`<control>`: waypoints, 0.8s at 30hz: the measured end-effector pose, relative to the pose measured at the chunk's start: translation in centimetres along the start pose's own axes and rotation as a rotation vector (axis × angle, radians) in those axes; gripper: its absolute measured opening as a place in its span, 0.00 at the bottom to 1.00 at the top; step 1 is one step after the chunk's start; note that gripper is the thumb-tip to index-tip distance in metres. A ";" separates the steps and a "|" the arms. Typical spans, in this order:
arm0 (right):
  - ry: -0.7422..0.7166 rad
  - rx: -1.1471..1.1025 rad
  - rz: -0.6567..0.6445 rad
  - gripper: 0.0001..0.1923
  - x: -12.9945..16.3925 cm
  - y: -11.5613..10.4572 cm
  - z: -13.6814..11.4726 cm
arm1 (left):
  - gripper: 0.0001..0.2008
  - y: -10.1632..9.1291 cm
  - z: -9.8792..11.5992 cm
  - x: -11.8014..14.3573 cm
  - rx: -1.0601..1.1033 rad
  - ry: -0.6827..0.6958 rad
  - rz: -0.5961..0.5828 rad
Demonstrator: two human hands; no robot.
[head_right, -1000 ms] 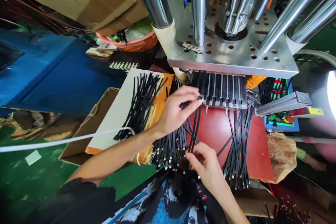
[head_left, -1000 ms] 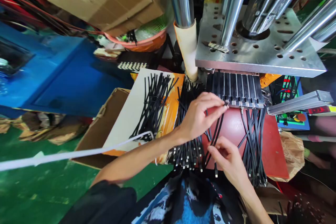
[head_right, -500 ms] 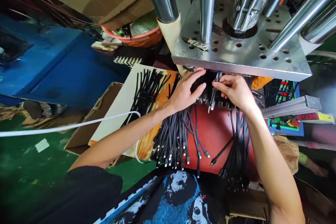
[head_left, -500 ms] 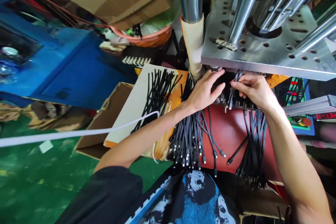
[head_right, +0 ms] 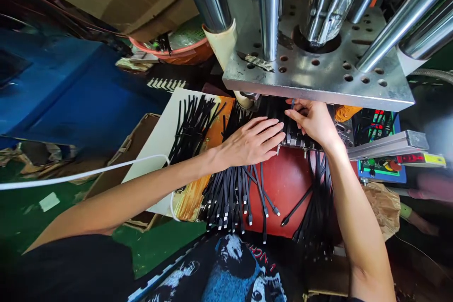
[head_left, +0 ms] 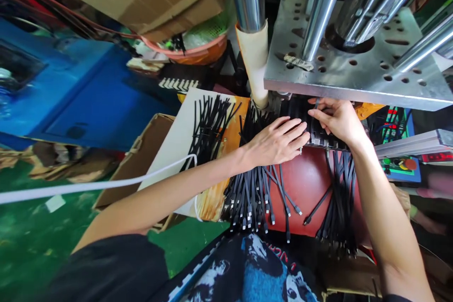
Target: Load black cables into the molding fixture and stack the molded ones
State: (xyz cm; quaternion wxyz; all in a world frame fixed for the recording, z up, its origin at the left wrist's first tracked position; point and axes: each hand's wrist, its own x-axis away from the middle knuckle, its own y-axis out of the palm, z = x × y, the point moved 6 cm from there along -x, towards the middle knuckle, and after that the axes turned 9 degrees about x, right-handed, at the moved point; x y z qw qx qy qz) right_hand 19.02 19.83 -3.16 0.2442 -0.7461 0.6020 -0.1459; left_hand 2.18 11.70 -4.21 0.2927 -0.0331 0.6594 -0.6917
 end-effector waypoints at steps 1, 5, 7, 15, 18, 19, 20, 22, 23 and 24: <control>-0.001 0.003 0.009 0.21 0.0 0.0 0.1 | 0.21 0.0 0.3 0.0 -0.006 -0.004 0.006; 0.018 0.080 0.114 0.19 -0.1 0.1 0.9 | 0.25 0.1 0.8 -0.2 0.050 -0.076 0.023; 0.018 0.145 0.183 0.18 0.3 -0.1 1.0 | 0.26 0.2 0.9 -0.2 0.081 -0.110 0.024; -0.246 0.552 0.148 0.19 6.4 -0.6 -1.8 | 0.25 0.0 0.8 -0.2 0.025 -0.090 -0.006; -0.352 0.778 0.075 0.20 8.3 0.5 -2.1 | 0.25 0.0 0.9 -0.3 -0.014 -0.127 -0.001; -0.364 0.821 0.087 0.20 8.5 0.7 -2.1 | 0.26 0.0 0.9 -0.4 -0.023 -0.139 -0.001; -0.374 0.853 0.097 0.21 8.5 0.8 -2.0 | 0.27 0.0 1.0 -0.4 -0.025 -0.147 -0.001; -0.405 0.905 0.077 0.21 8.4 1.0 -2.0 | 0.29 0.1 1.1 -0.4 -0.011 -0.156 -0.013; -0.420 0.941 0.055 0.21 8.3 1.1 -2.1 | 0.30 0.1 1.2 -0.3 0.001 -0.160 -0.023; -0.431 0.985 0.030 0.21 8.3 1.2 -2.3 | 0.30 0.1 1.2 -0.2 0.013 -0.166 -0.034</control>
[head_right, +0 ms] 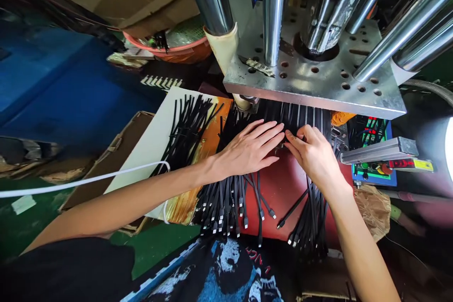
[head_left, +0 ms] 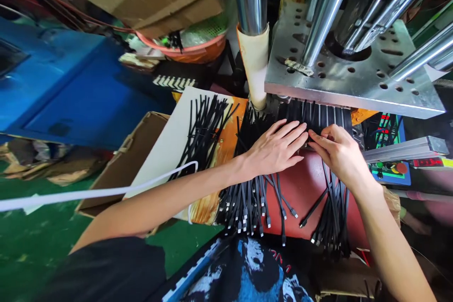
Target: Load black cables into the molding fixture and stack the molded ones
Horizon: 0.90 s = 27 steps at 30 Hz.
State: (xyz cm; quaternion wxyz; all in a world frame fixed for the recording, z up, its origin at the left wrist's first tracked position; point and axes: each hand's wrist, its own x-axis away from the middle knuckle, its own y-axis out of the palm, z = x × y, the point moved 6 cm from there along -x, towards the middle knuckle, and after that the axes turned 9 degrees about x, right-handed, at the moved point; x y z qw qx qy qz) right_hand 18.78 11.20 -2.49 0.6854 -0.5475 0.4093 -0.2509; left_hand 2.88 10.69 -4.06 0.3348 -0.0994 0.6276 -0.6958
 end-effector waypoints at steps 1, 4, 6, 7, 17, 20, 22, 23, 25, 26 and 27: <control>-0.021 0.041 -0.028 0.21 -0.1 -0.2 -0.1 | 0.31 -0.1 0.1 0.1 0.010 -0.008 -0.009; -0.036 0.124 -0.108 0.21 -0.1 -0.6 -0.4 | 0.33 -0.4 0.1 0.0 0.042 -0.045 -0.036; 0.019 0.143 -0.147 0.23 -0.6 -0.5 -0.1 | 0.33 -0.6 -0.2 -0.8 0.066 -0.083 -0.056; 0.062 0.150 -0.162 0.25 -1.0 -0.3 0.2 | 0.32 -0.7 -0.6 -1.5 0.074 -0.110 -0.068; 0.259 0.195 -0.134 0.28 -7.4 2.9 3.4 | 0.28 -1.3 -3.7 -6.1 0.070 -0.250 -0.086; 0.293 0.183 -0.101 0.26 -9.1 3.9 4.4 | 0.24 -0.9 -4.9 -7.4 0.076 -0.275 -0.060; 0.351 0.174 -0.096 0.25 -10.5 4.5 5.6 | 0.22 -0.4 -6.1 -8.7 0.075 -0.294 -0.056; 0.373 0.166 -0.105 0.26 -11.2 4.6 6.2 | 0.22 -0.1 -6.7 -9.4 0.072 -0.293 -0.065; 0.378 0.148 -0.135 0.26 -11.6 4.2 6.7 | 0.22 0.3 -7.6 -10.3 0.077 -0.294 -0.074; 0.357 0.137 -0.145 0.26 -11.1 3.6 6.4 | 0.22 0.1 -7.7 -10.2 0.094 -0.295 -0.061; 0.333 0.120 -0.135 0.26 -10.1 2.7 5.6 | 0.21 -0.3 -7.4 -9.6 0.125 -0.291 -0.026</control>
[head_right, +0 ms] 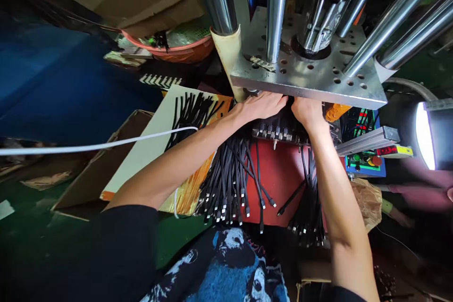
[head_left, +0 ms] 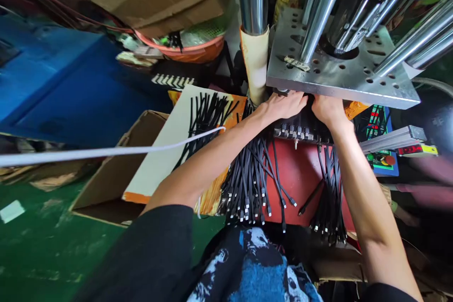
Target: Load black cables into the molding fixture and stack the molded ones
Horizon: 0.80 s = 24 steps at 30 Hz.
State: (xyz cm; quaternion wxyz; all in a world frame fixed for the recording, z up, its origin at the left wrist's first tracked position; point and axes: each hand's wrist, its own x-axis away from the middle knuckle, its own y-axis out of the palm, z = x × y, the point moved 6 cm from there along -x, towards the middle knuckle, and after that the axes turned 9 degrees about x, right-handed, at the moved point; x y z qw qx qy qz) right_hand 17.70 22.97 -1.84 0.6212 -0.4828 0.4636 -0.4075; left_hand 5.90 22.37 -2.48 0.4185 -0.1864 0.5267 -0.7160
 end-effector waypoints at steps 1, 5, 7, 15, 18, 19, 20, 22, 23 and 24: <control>-0.012 -0.026 0.024 0.25 2.1 -0.9 -0.5 | 0.21 -0.6 0.4 1.3 0.053 0.018 0.045; -0.026 -0.202 0.020 0.14 15.7 -2.1 -4.8 | 0.20 -3.4 4.0 12.7 0.440 0.046 0.170; -0.036 -0.212 -0.163 0.09 22.2 -0.2 -7.6 | 0.13 -2.8 5.5 19.4 0.714 -0.158 0.057; 0.115 -0.793 -0.449 0.13 29.7 0.1 -8.6 | 0.33 7.5 10.7 29.3 2.008 -0.886 -0.201; 0.058 -0.892 -0.666 0.17 31.3 -0.6 -8.7 | 0.26 9.1 9.8 27.3 2.130 -0.938 0.015; 0.093 -0.832 -0.675 0.18 31.6 -0.4 -8.3 | 0.24 9.4 9.5 26.8 2.106 -0.929 0.021; 0.166 -0.725 -0.639 0.19 31.7 0.1 -7.7 | 0.23 9.5 9.1 26.3 2.052 -0.909 0.010; 0.352 -0.454 -0.502 0.19 31.6 0.9 -6.1 | 0.23 9.4 8.5 25.5 1.902 -0.840 -0.057; 0.415 -0.352 -0.444 0.18 31.5 1.2 -5.5 | 0.25 9.4 8.3 25.2 1.827 -0.802 -0.097; 0.439 -0.310 -0.410 0.17 31.4 1.4 -5.4 | 0.27 9.4 8.3 25.0 1.767 -0.771 -0.138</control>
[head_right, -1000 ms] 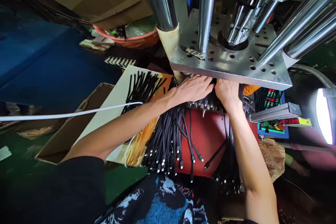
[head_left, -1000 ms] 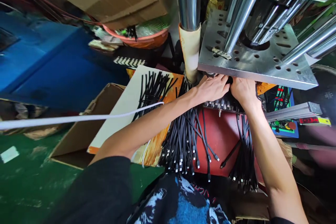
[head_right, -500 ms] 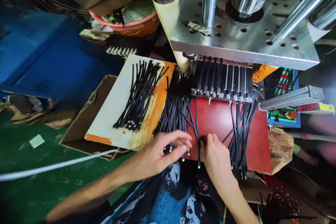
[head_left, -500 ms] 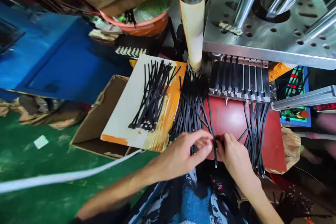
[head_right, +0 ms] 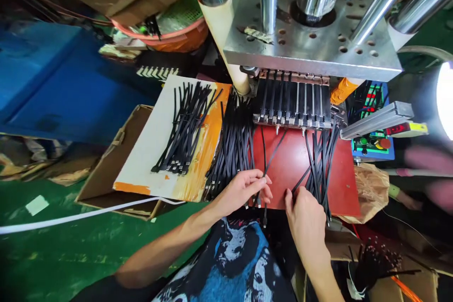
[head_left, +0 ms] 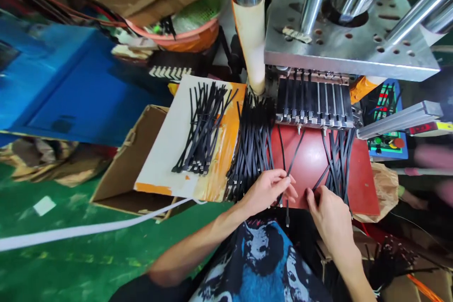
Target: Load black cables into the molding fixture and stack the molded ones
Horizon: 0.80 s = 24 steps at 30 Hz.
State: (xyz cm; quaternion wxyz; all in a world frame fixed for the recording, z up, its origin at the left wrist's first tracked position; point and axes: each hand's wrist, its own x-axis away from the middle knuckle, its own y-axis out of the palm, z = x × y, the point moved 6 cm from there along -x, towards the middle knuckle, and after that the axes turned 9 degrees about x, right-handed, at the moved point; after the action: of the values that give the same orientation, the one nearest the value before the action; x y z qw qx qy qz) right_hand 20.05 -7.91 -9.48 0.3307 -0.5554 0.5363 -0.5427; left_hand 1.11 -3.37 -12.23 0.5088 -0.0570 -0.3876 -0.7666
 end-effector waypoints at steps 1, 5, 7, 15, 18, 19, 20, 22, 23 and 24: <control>-0.018 -0.032 0.005 0.16 -0.1 0.1 -0.1 | 0.28 0.2 0.0 -0.2 -0.045 -0.009 -0.018; -0.263 -0.452 -0.209 0.18 2.0 -0.1 -2.1 | 0.30 1.5 -0.6 -0.7 0.075 -0.103 -0.037; -0.373 -0.543 -0.378 0.17 3.9 -0.4 -3.0 | 0.29 2.3 -0.8 -0.6 0.245 -0.165 -0.057; -0.279 -0.973 -0.528 0.26 2.2 -1.7 -1.4 | 0.24 5.1 -0.2 3.3 0.019 -0.121 -0.232; -0.013 -1.154 -0.192 0.20 -0.4 -2.2 -0.3 | 0.21 5.4 -1.0 4.0 -0.195 -0.133 -0.217; 0.029 -1.172 -0.105 0.19 -0.8 -2.3 -0.3 | 0.19 5.4 -1.0 4.0 -0.275 -0.135 -0.223; 0.045 -1.171 -0.043 0.17 -1.0 -2.5 -0.3 | 0.16 5.5 -0.7 3.8 -0.350 -0.122 -0.232; 0.016 -1.122 0.014 0.16 -1.1 -2.9 -0.6 | 0.15 5.7 0.8 2.8 -0.460 -0.025 -0.225; -0.014 -1.086 0.025 0.16 -0.9 -3.0 -0.8 | 0.18 5.8 2.2 2.1 -0.490 0.060 -0.203; -0.047 -1.045 0.034 0.17 -0.8 -3.2 -0.9 | 0.21 5.9 3.7 1.4 -0.506 0.154 -0.180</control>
State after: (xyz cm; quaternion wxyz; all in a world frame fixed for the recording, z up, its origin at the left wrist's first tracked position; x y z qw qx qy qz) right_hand 20.11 -6.33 -6.49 0.0301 -0.6497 0.7369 -0.1844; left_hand 4.22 -3.09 -5.83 0.4365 -0.0892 -0.1475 -0.8831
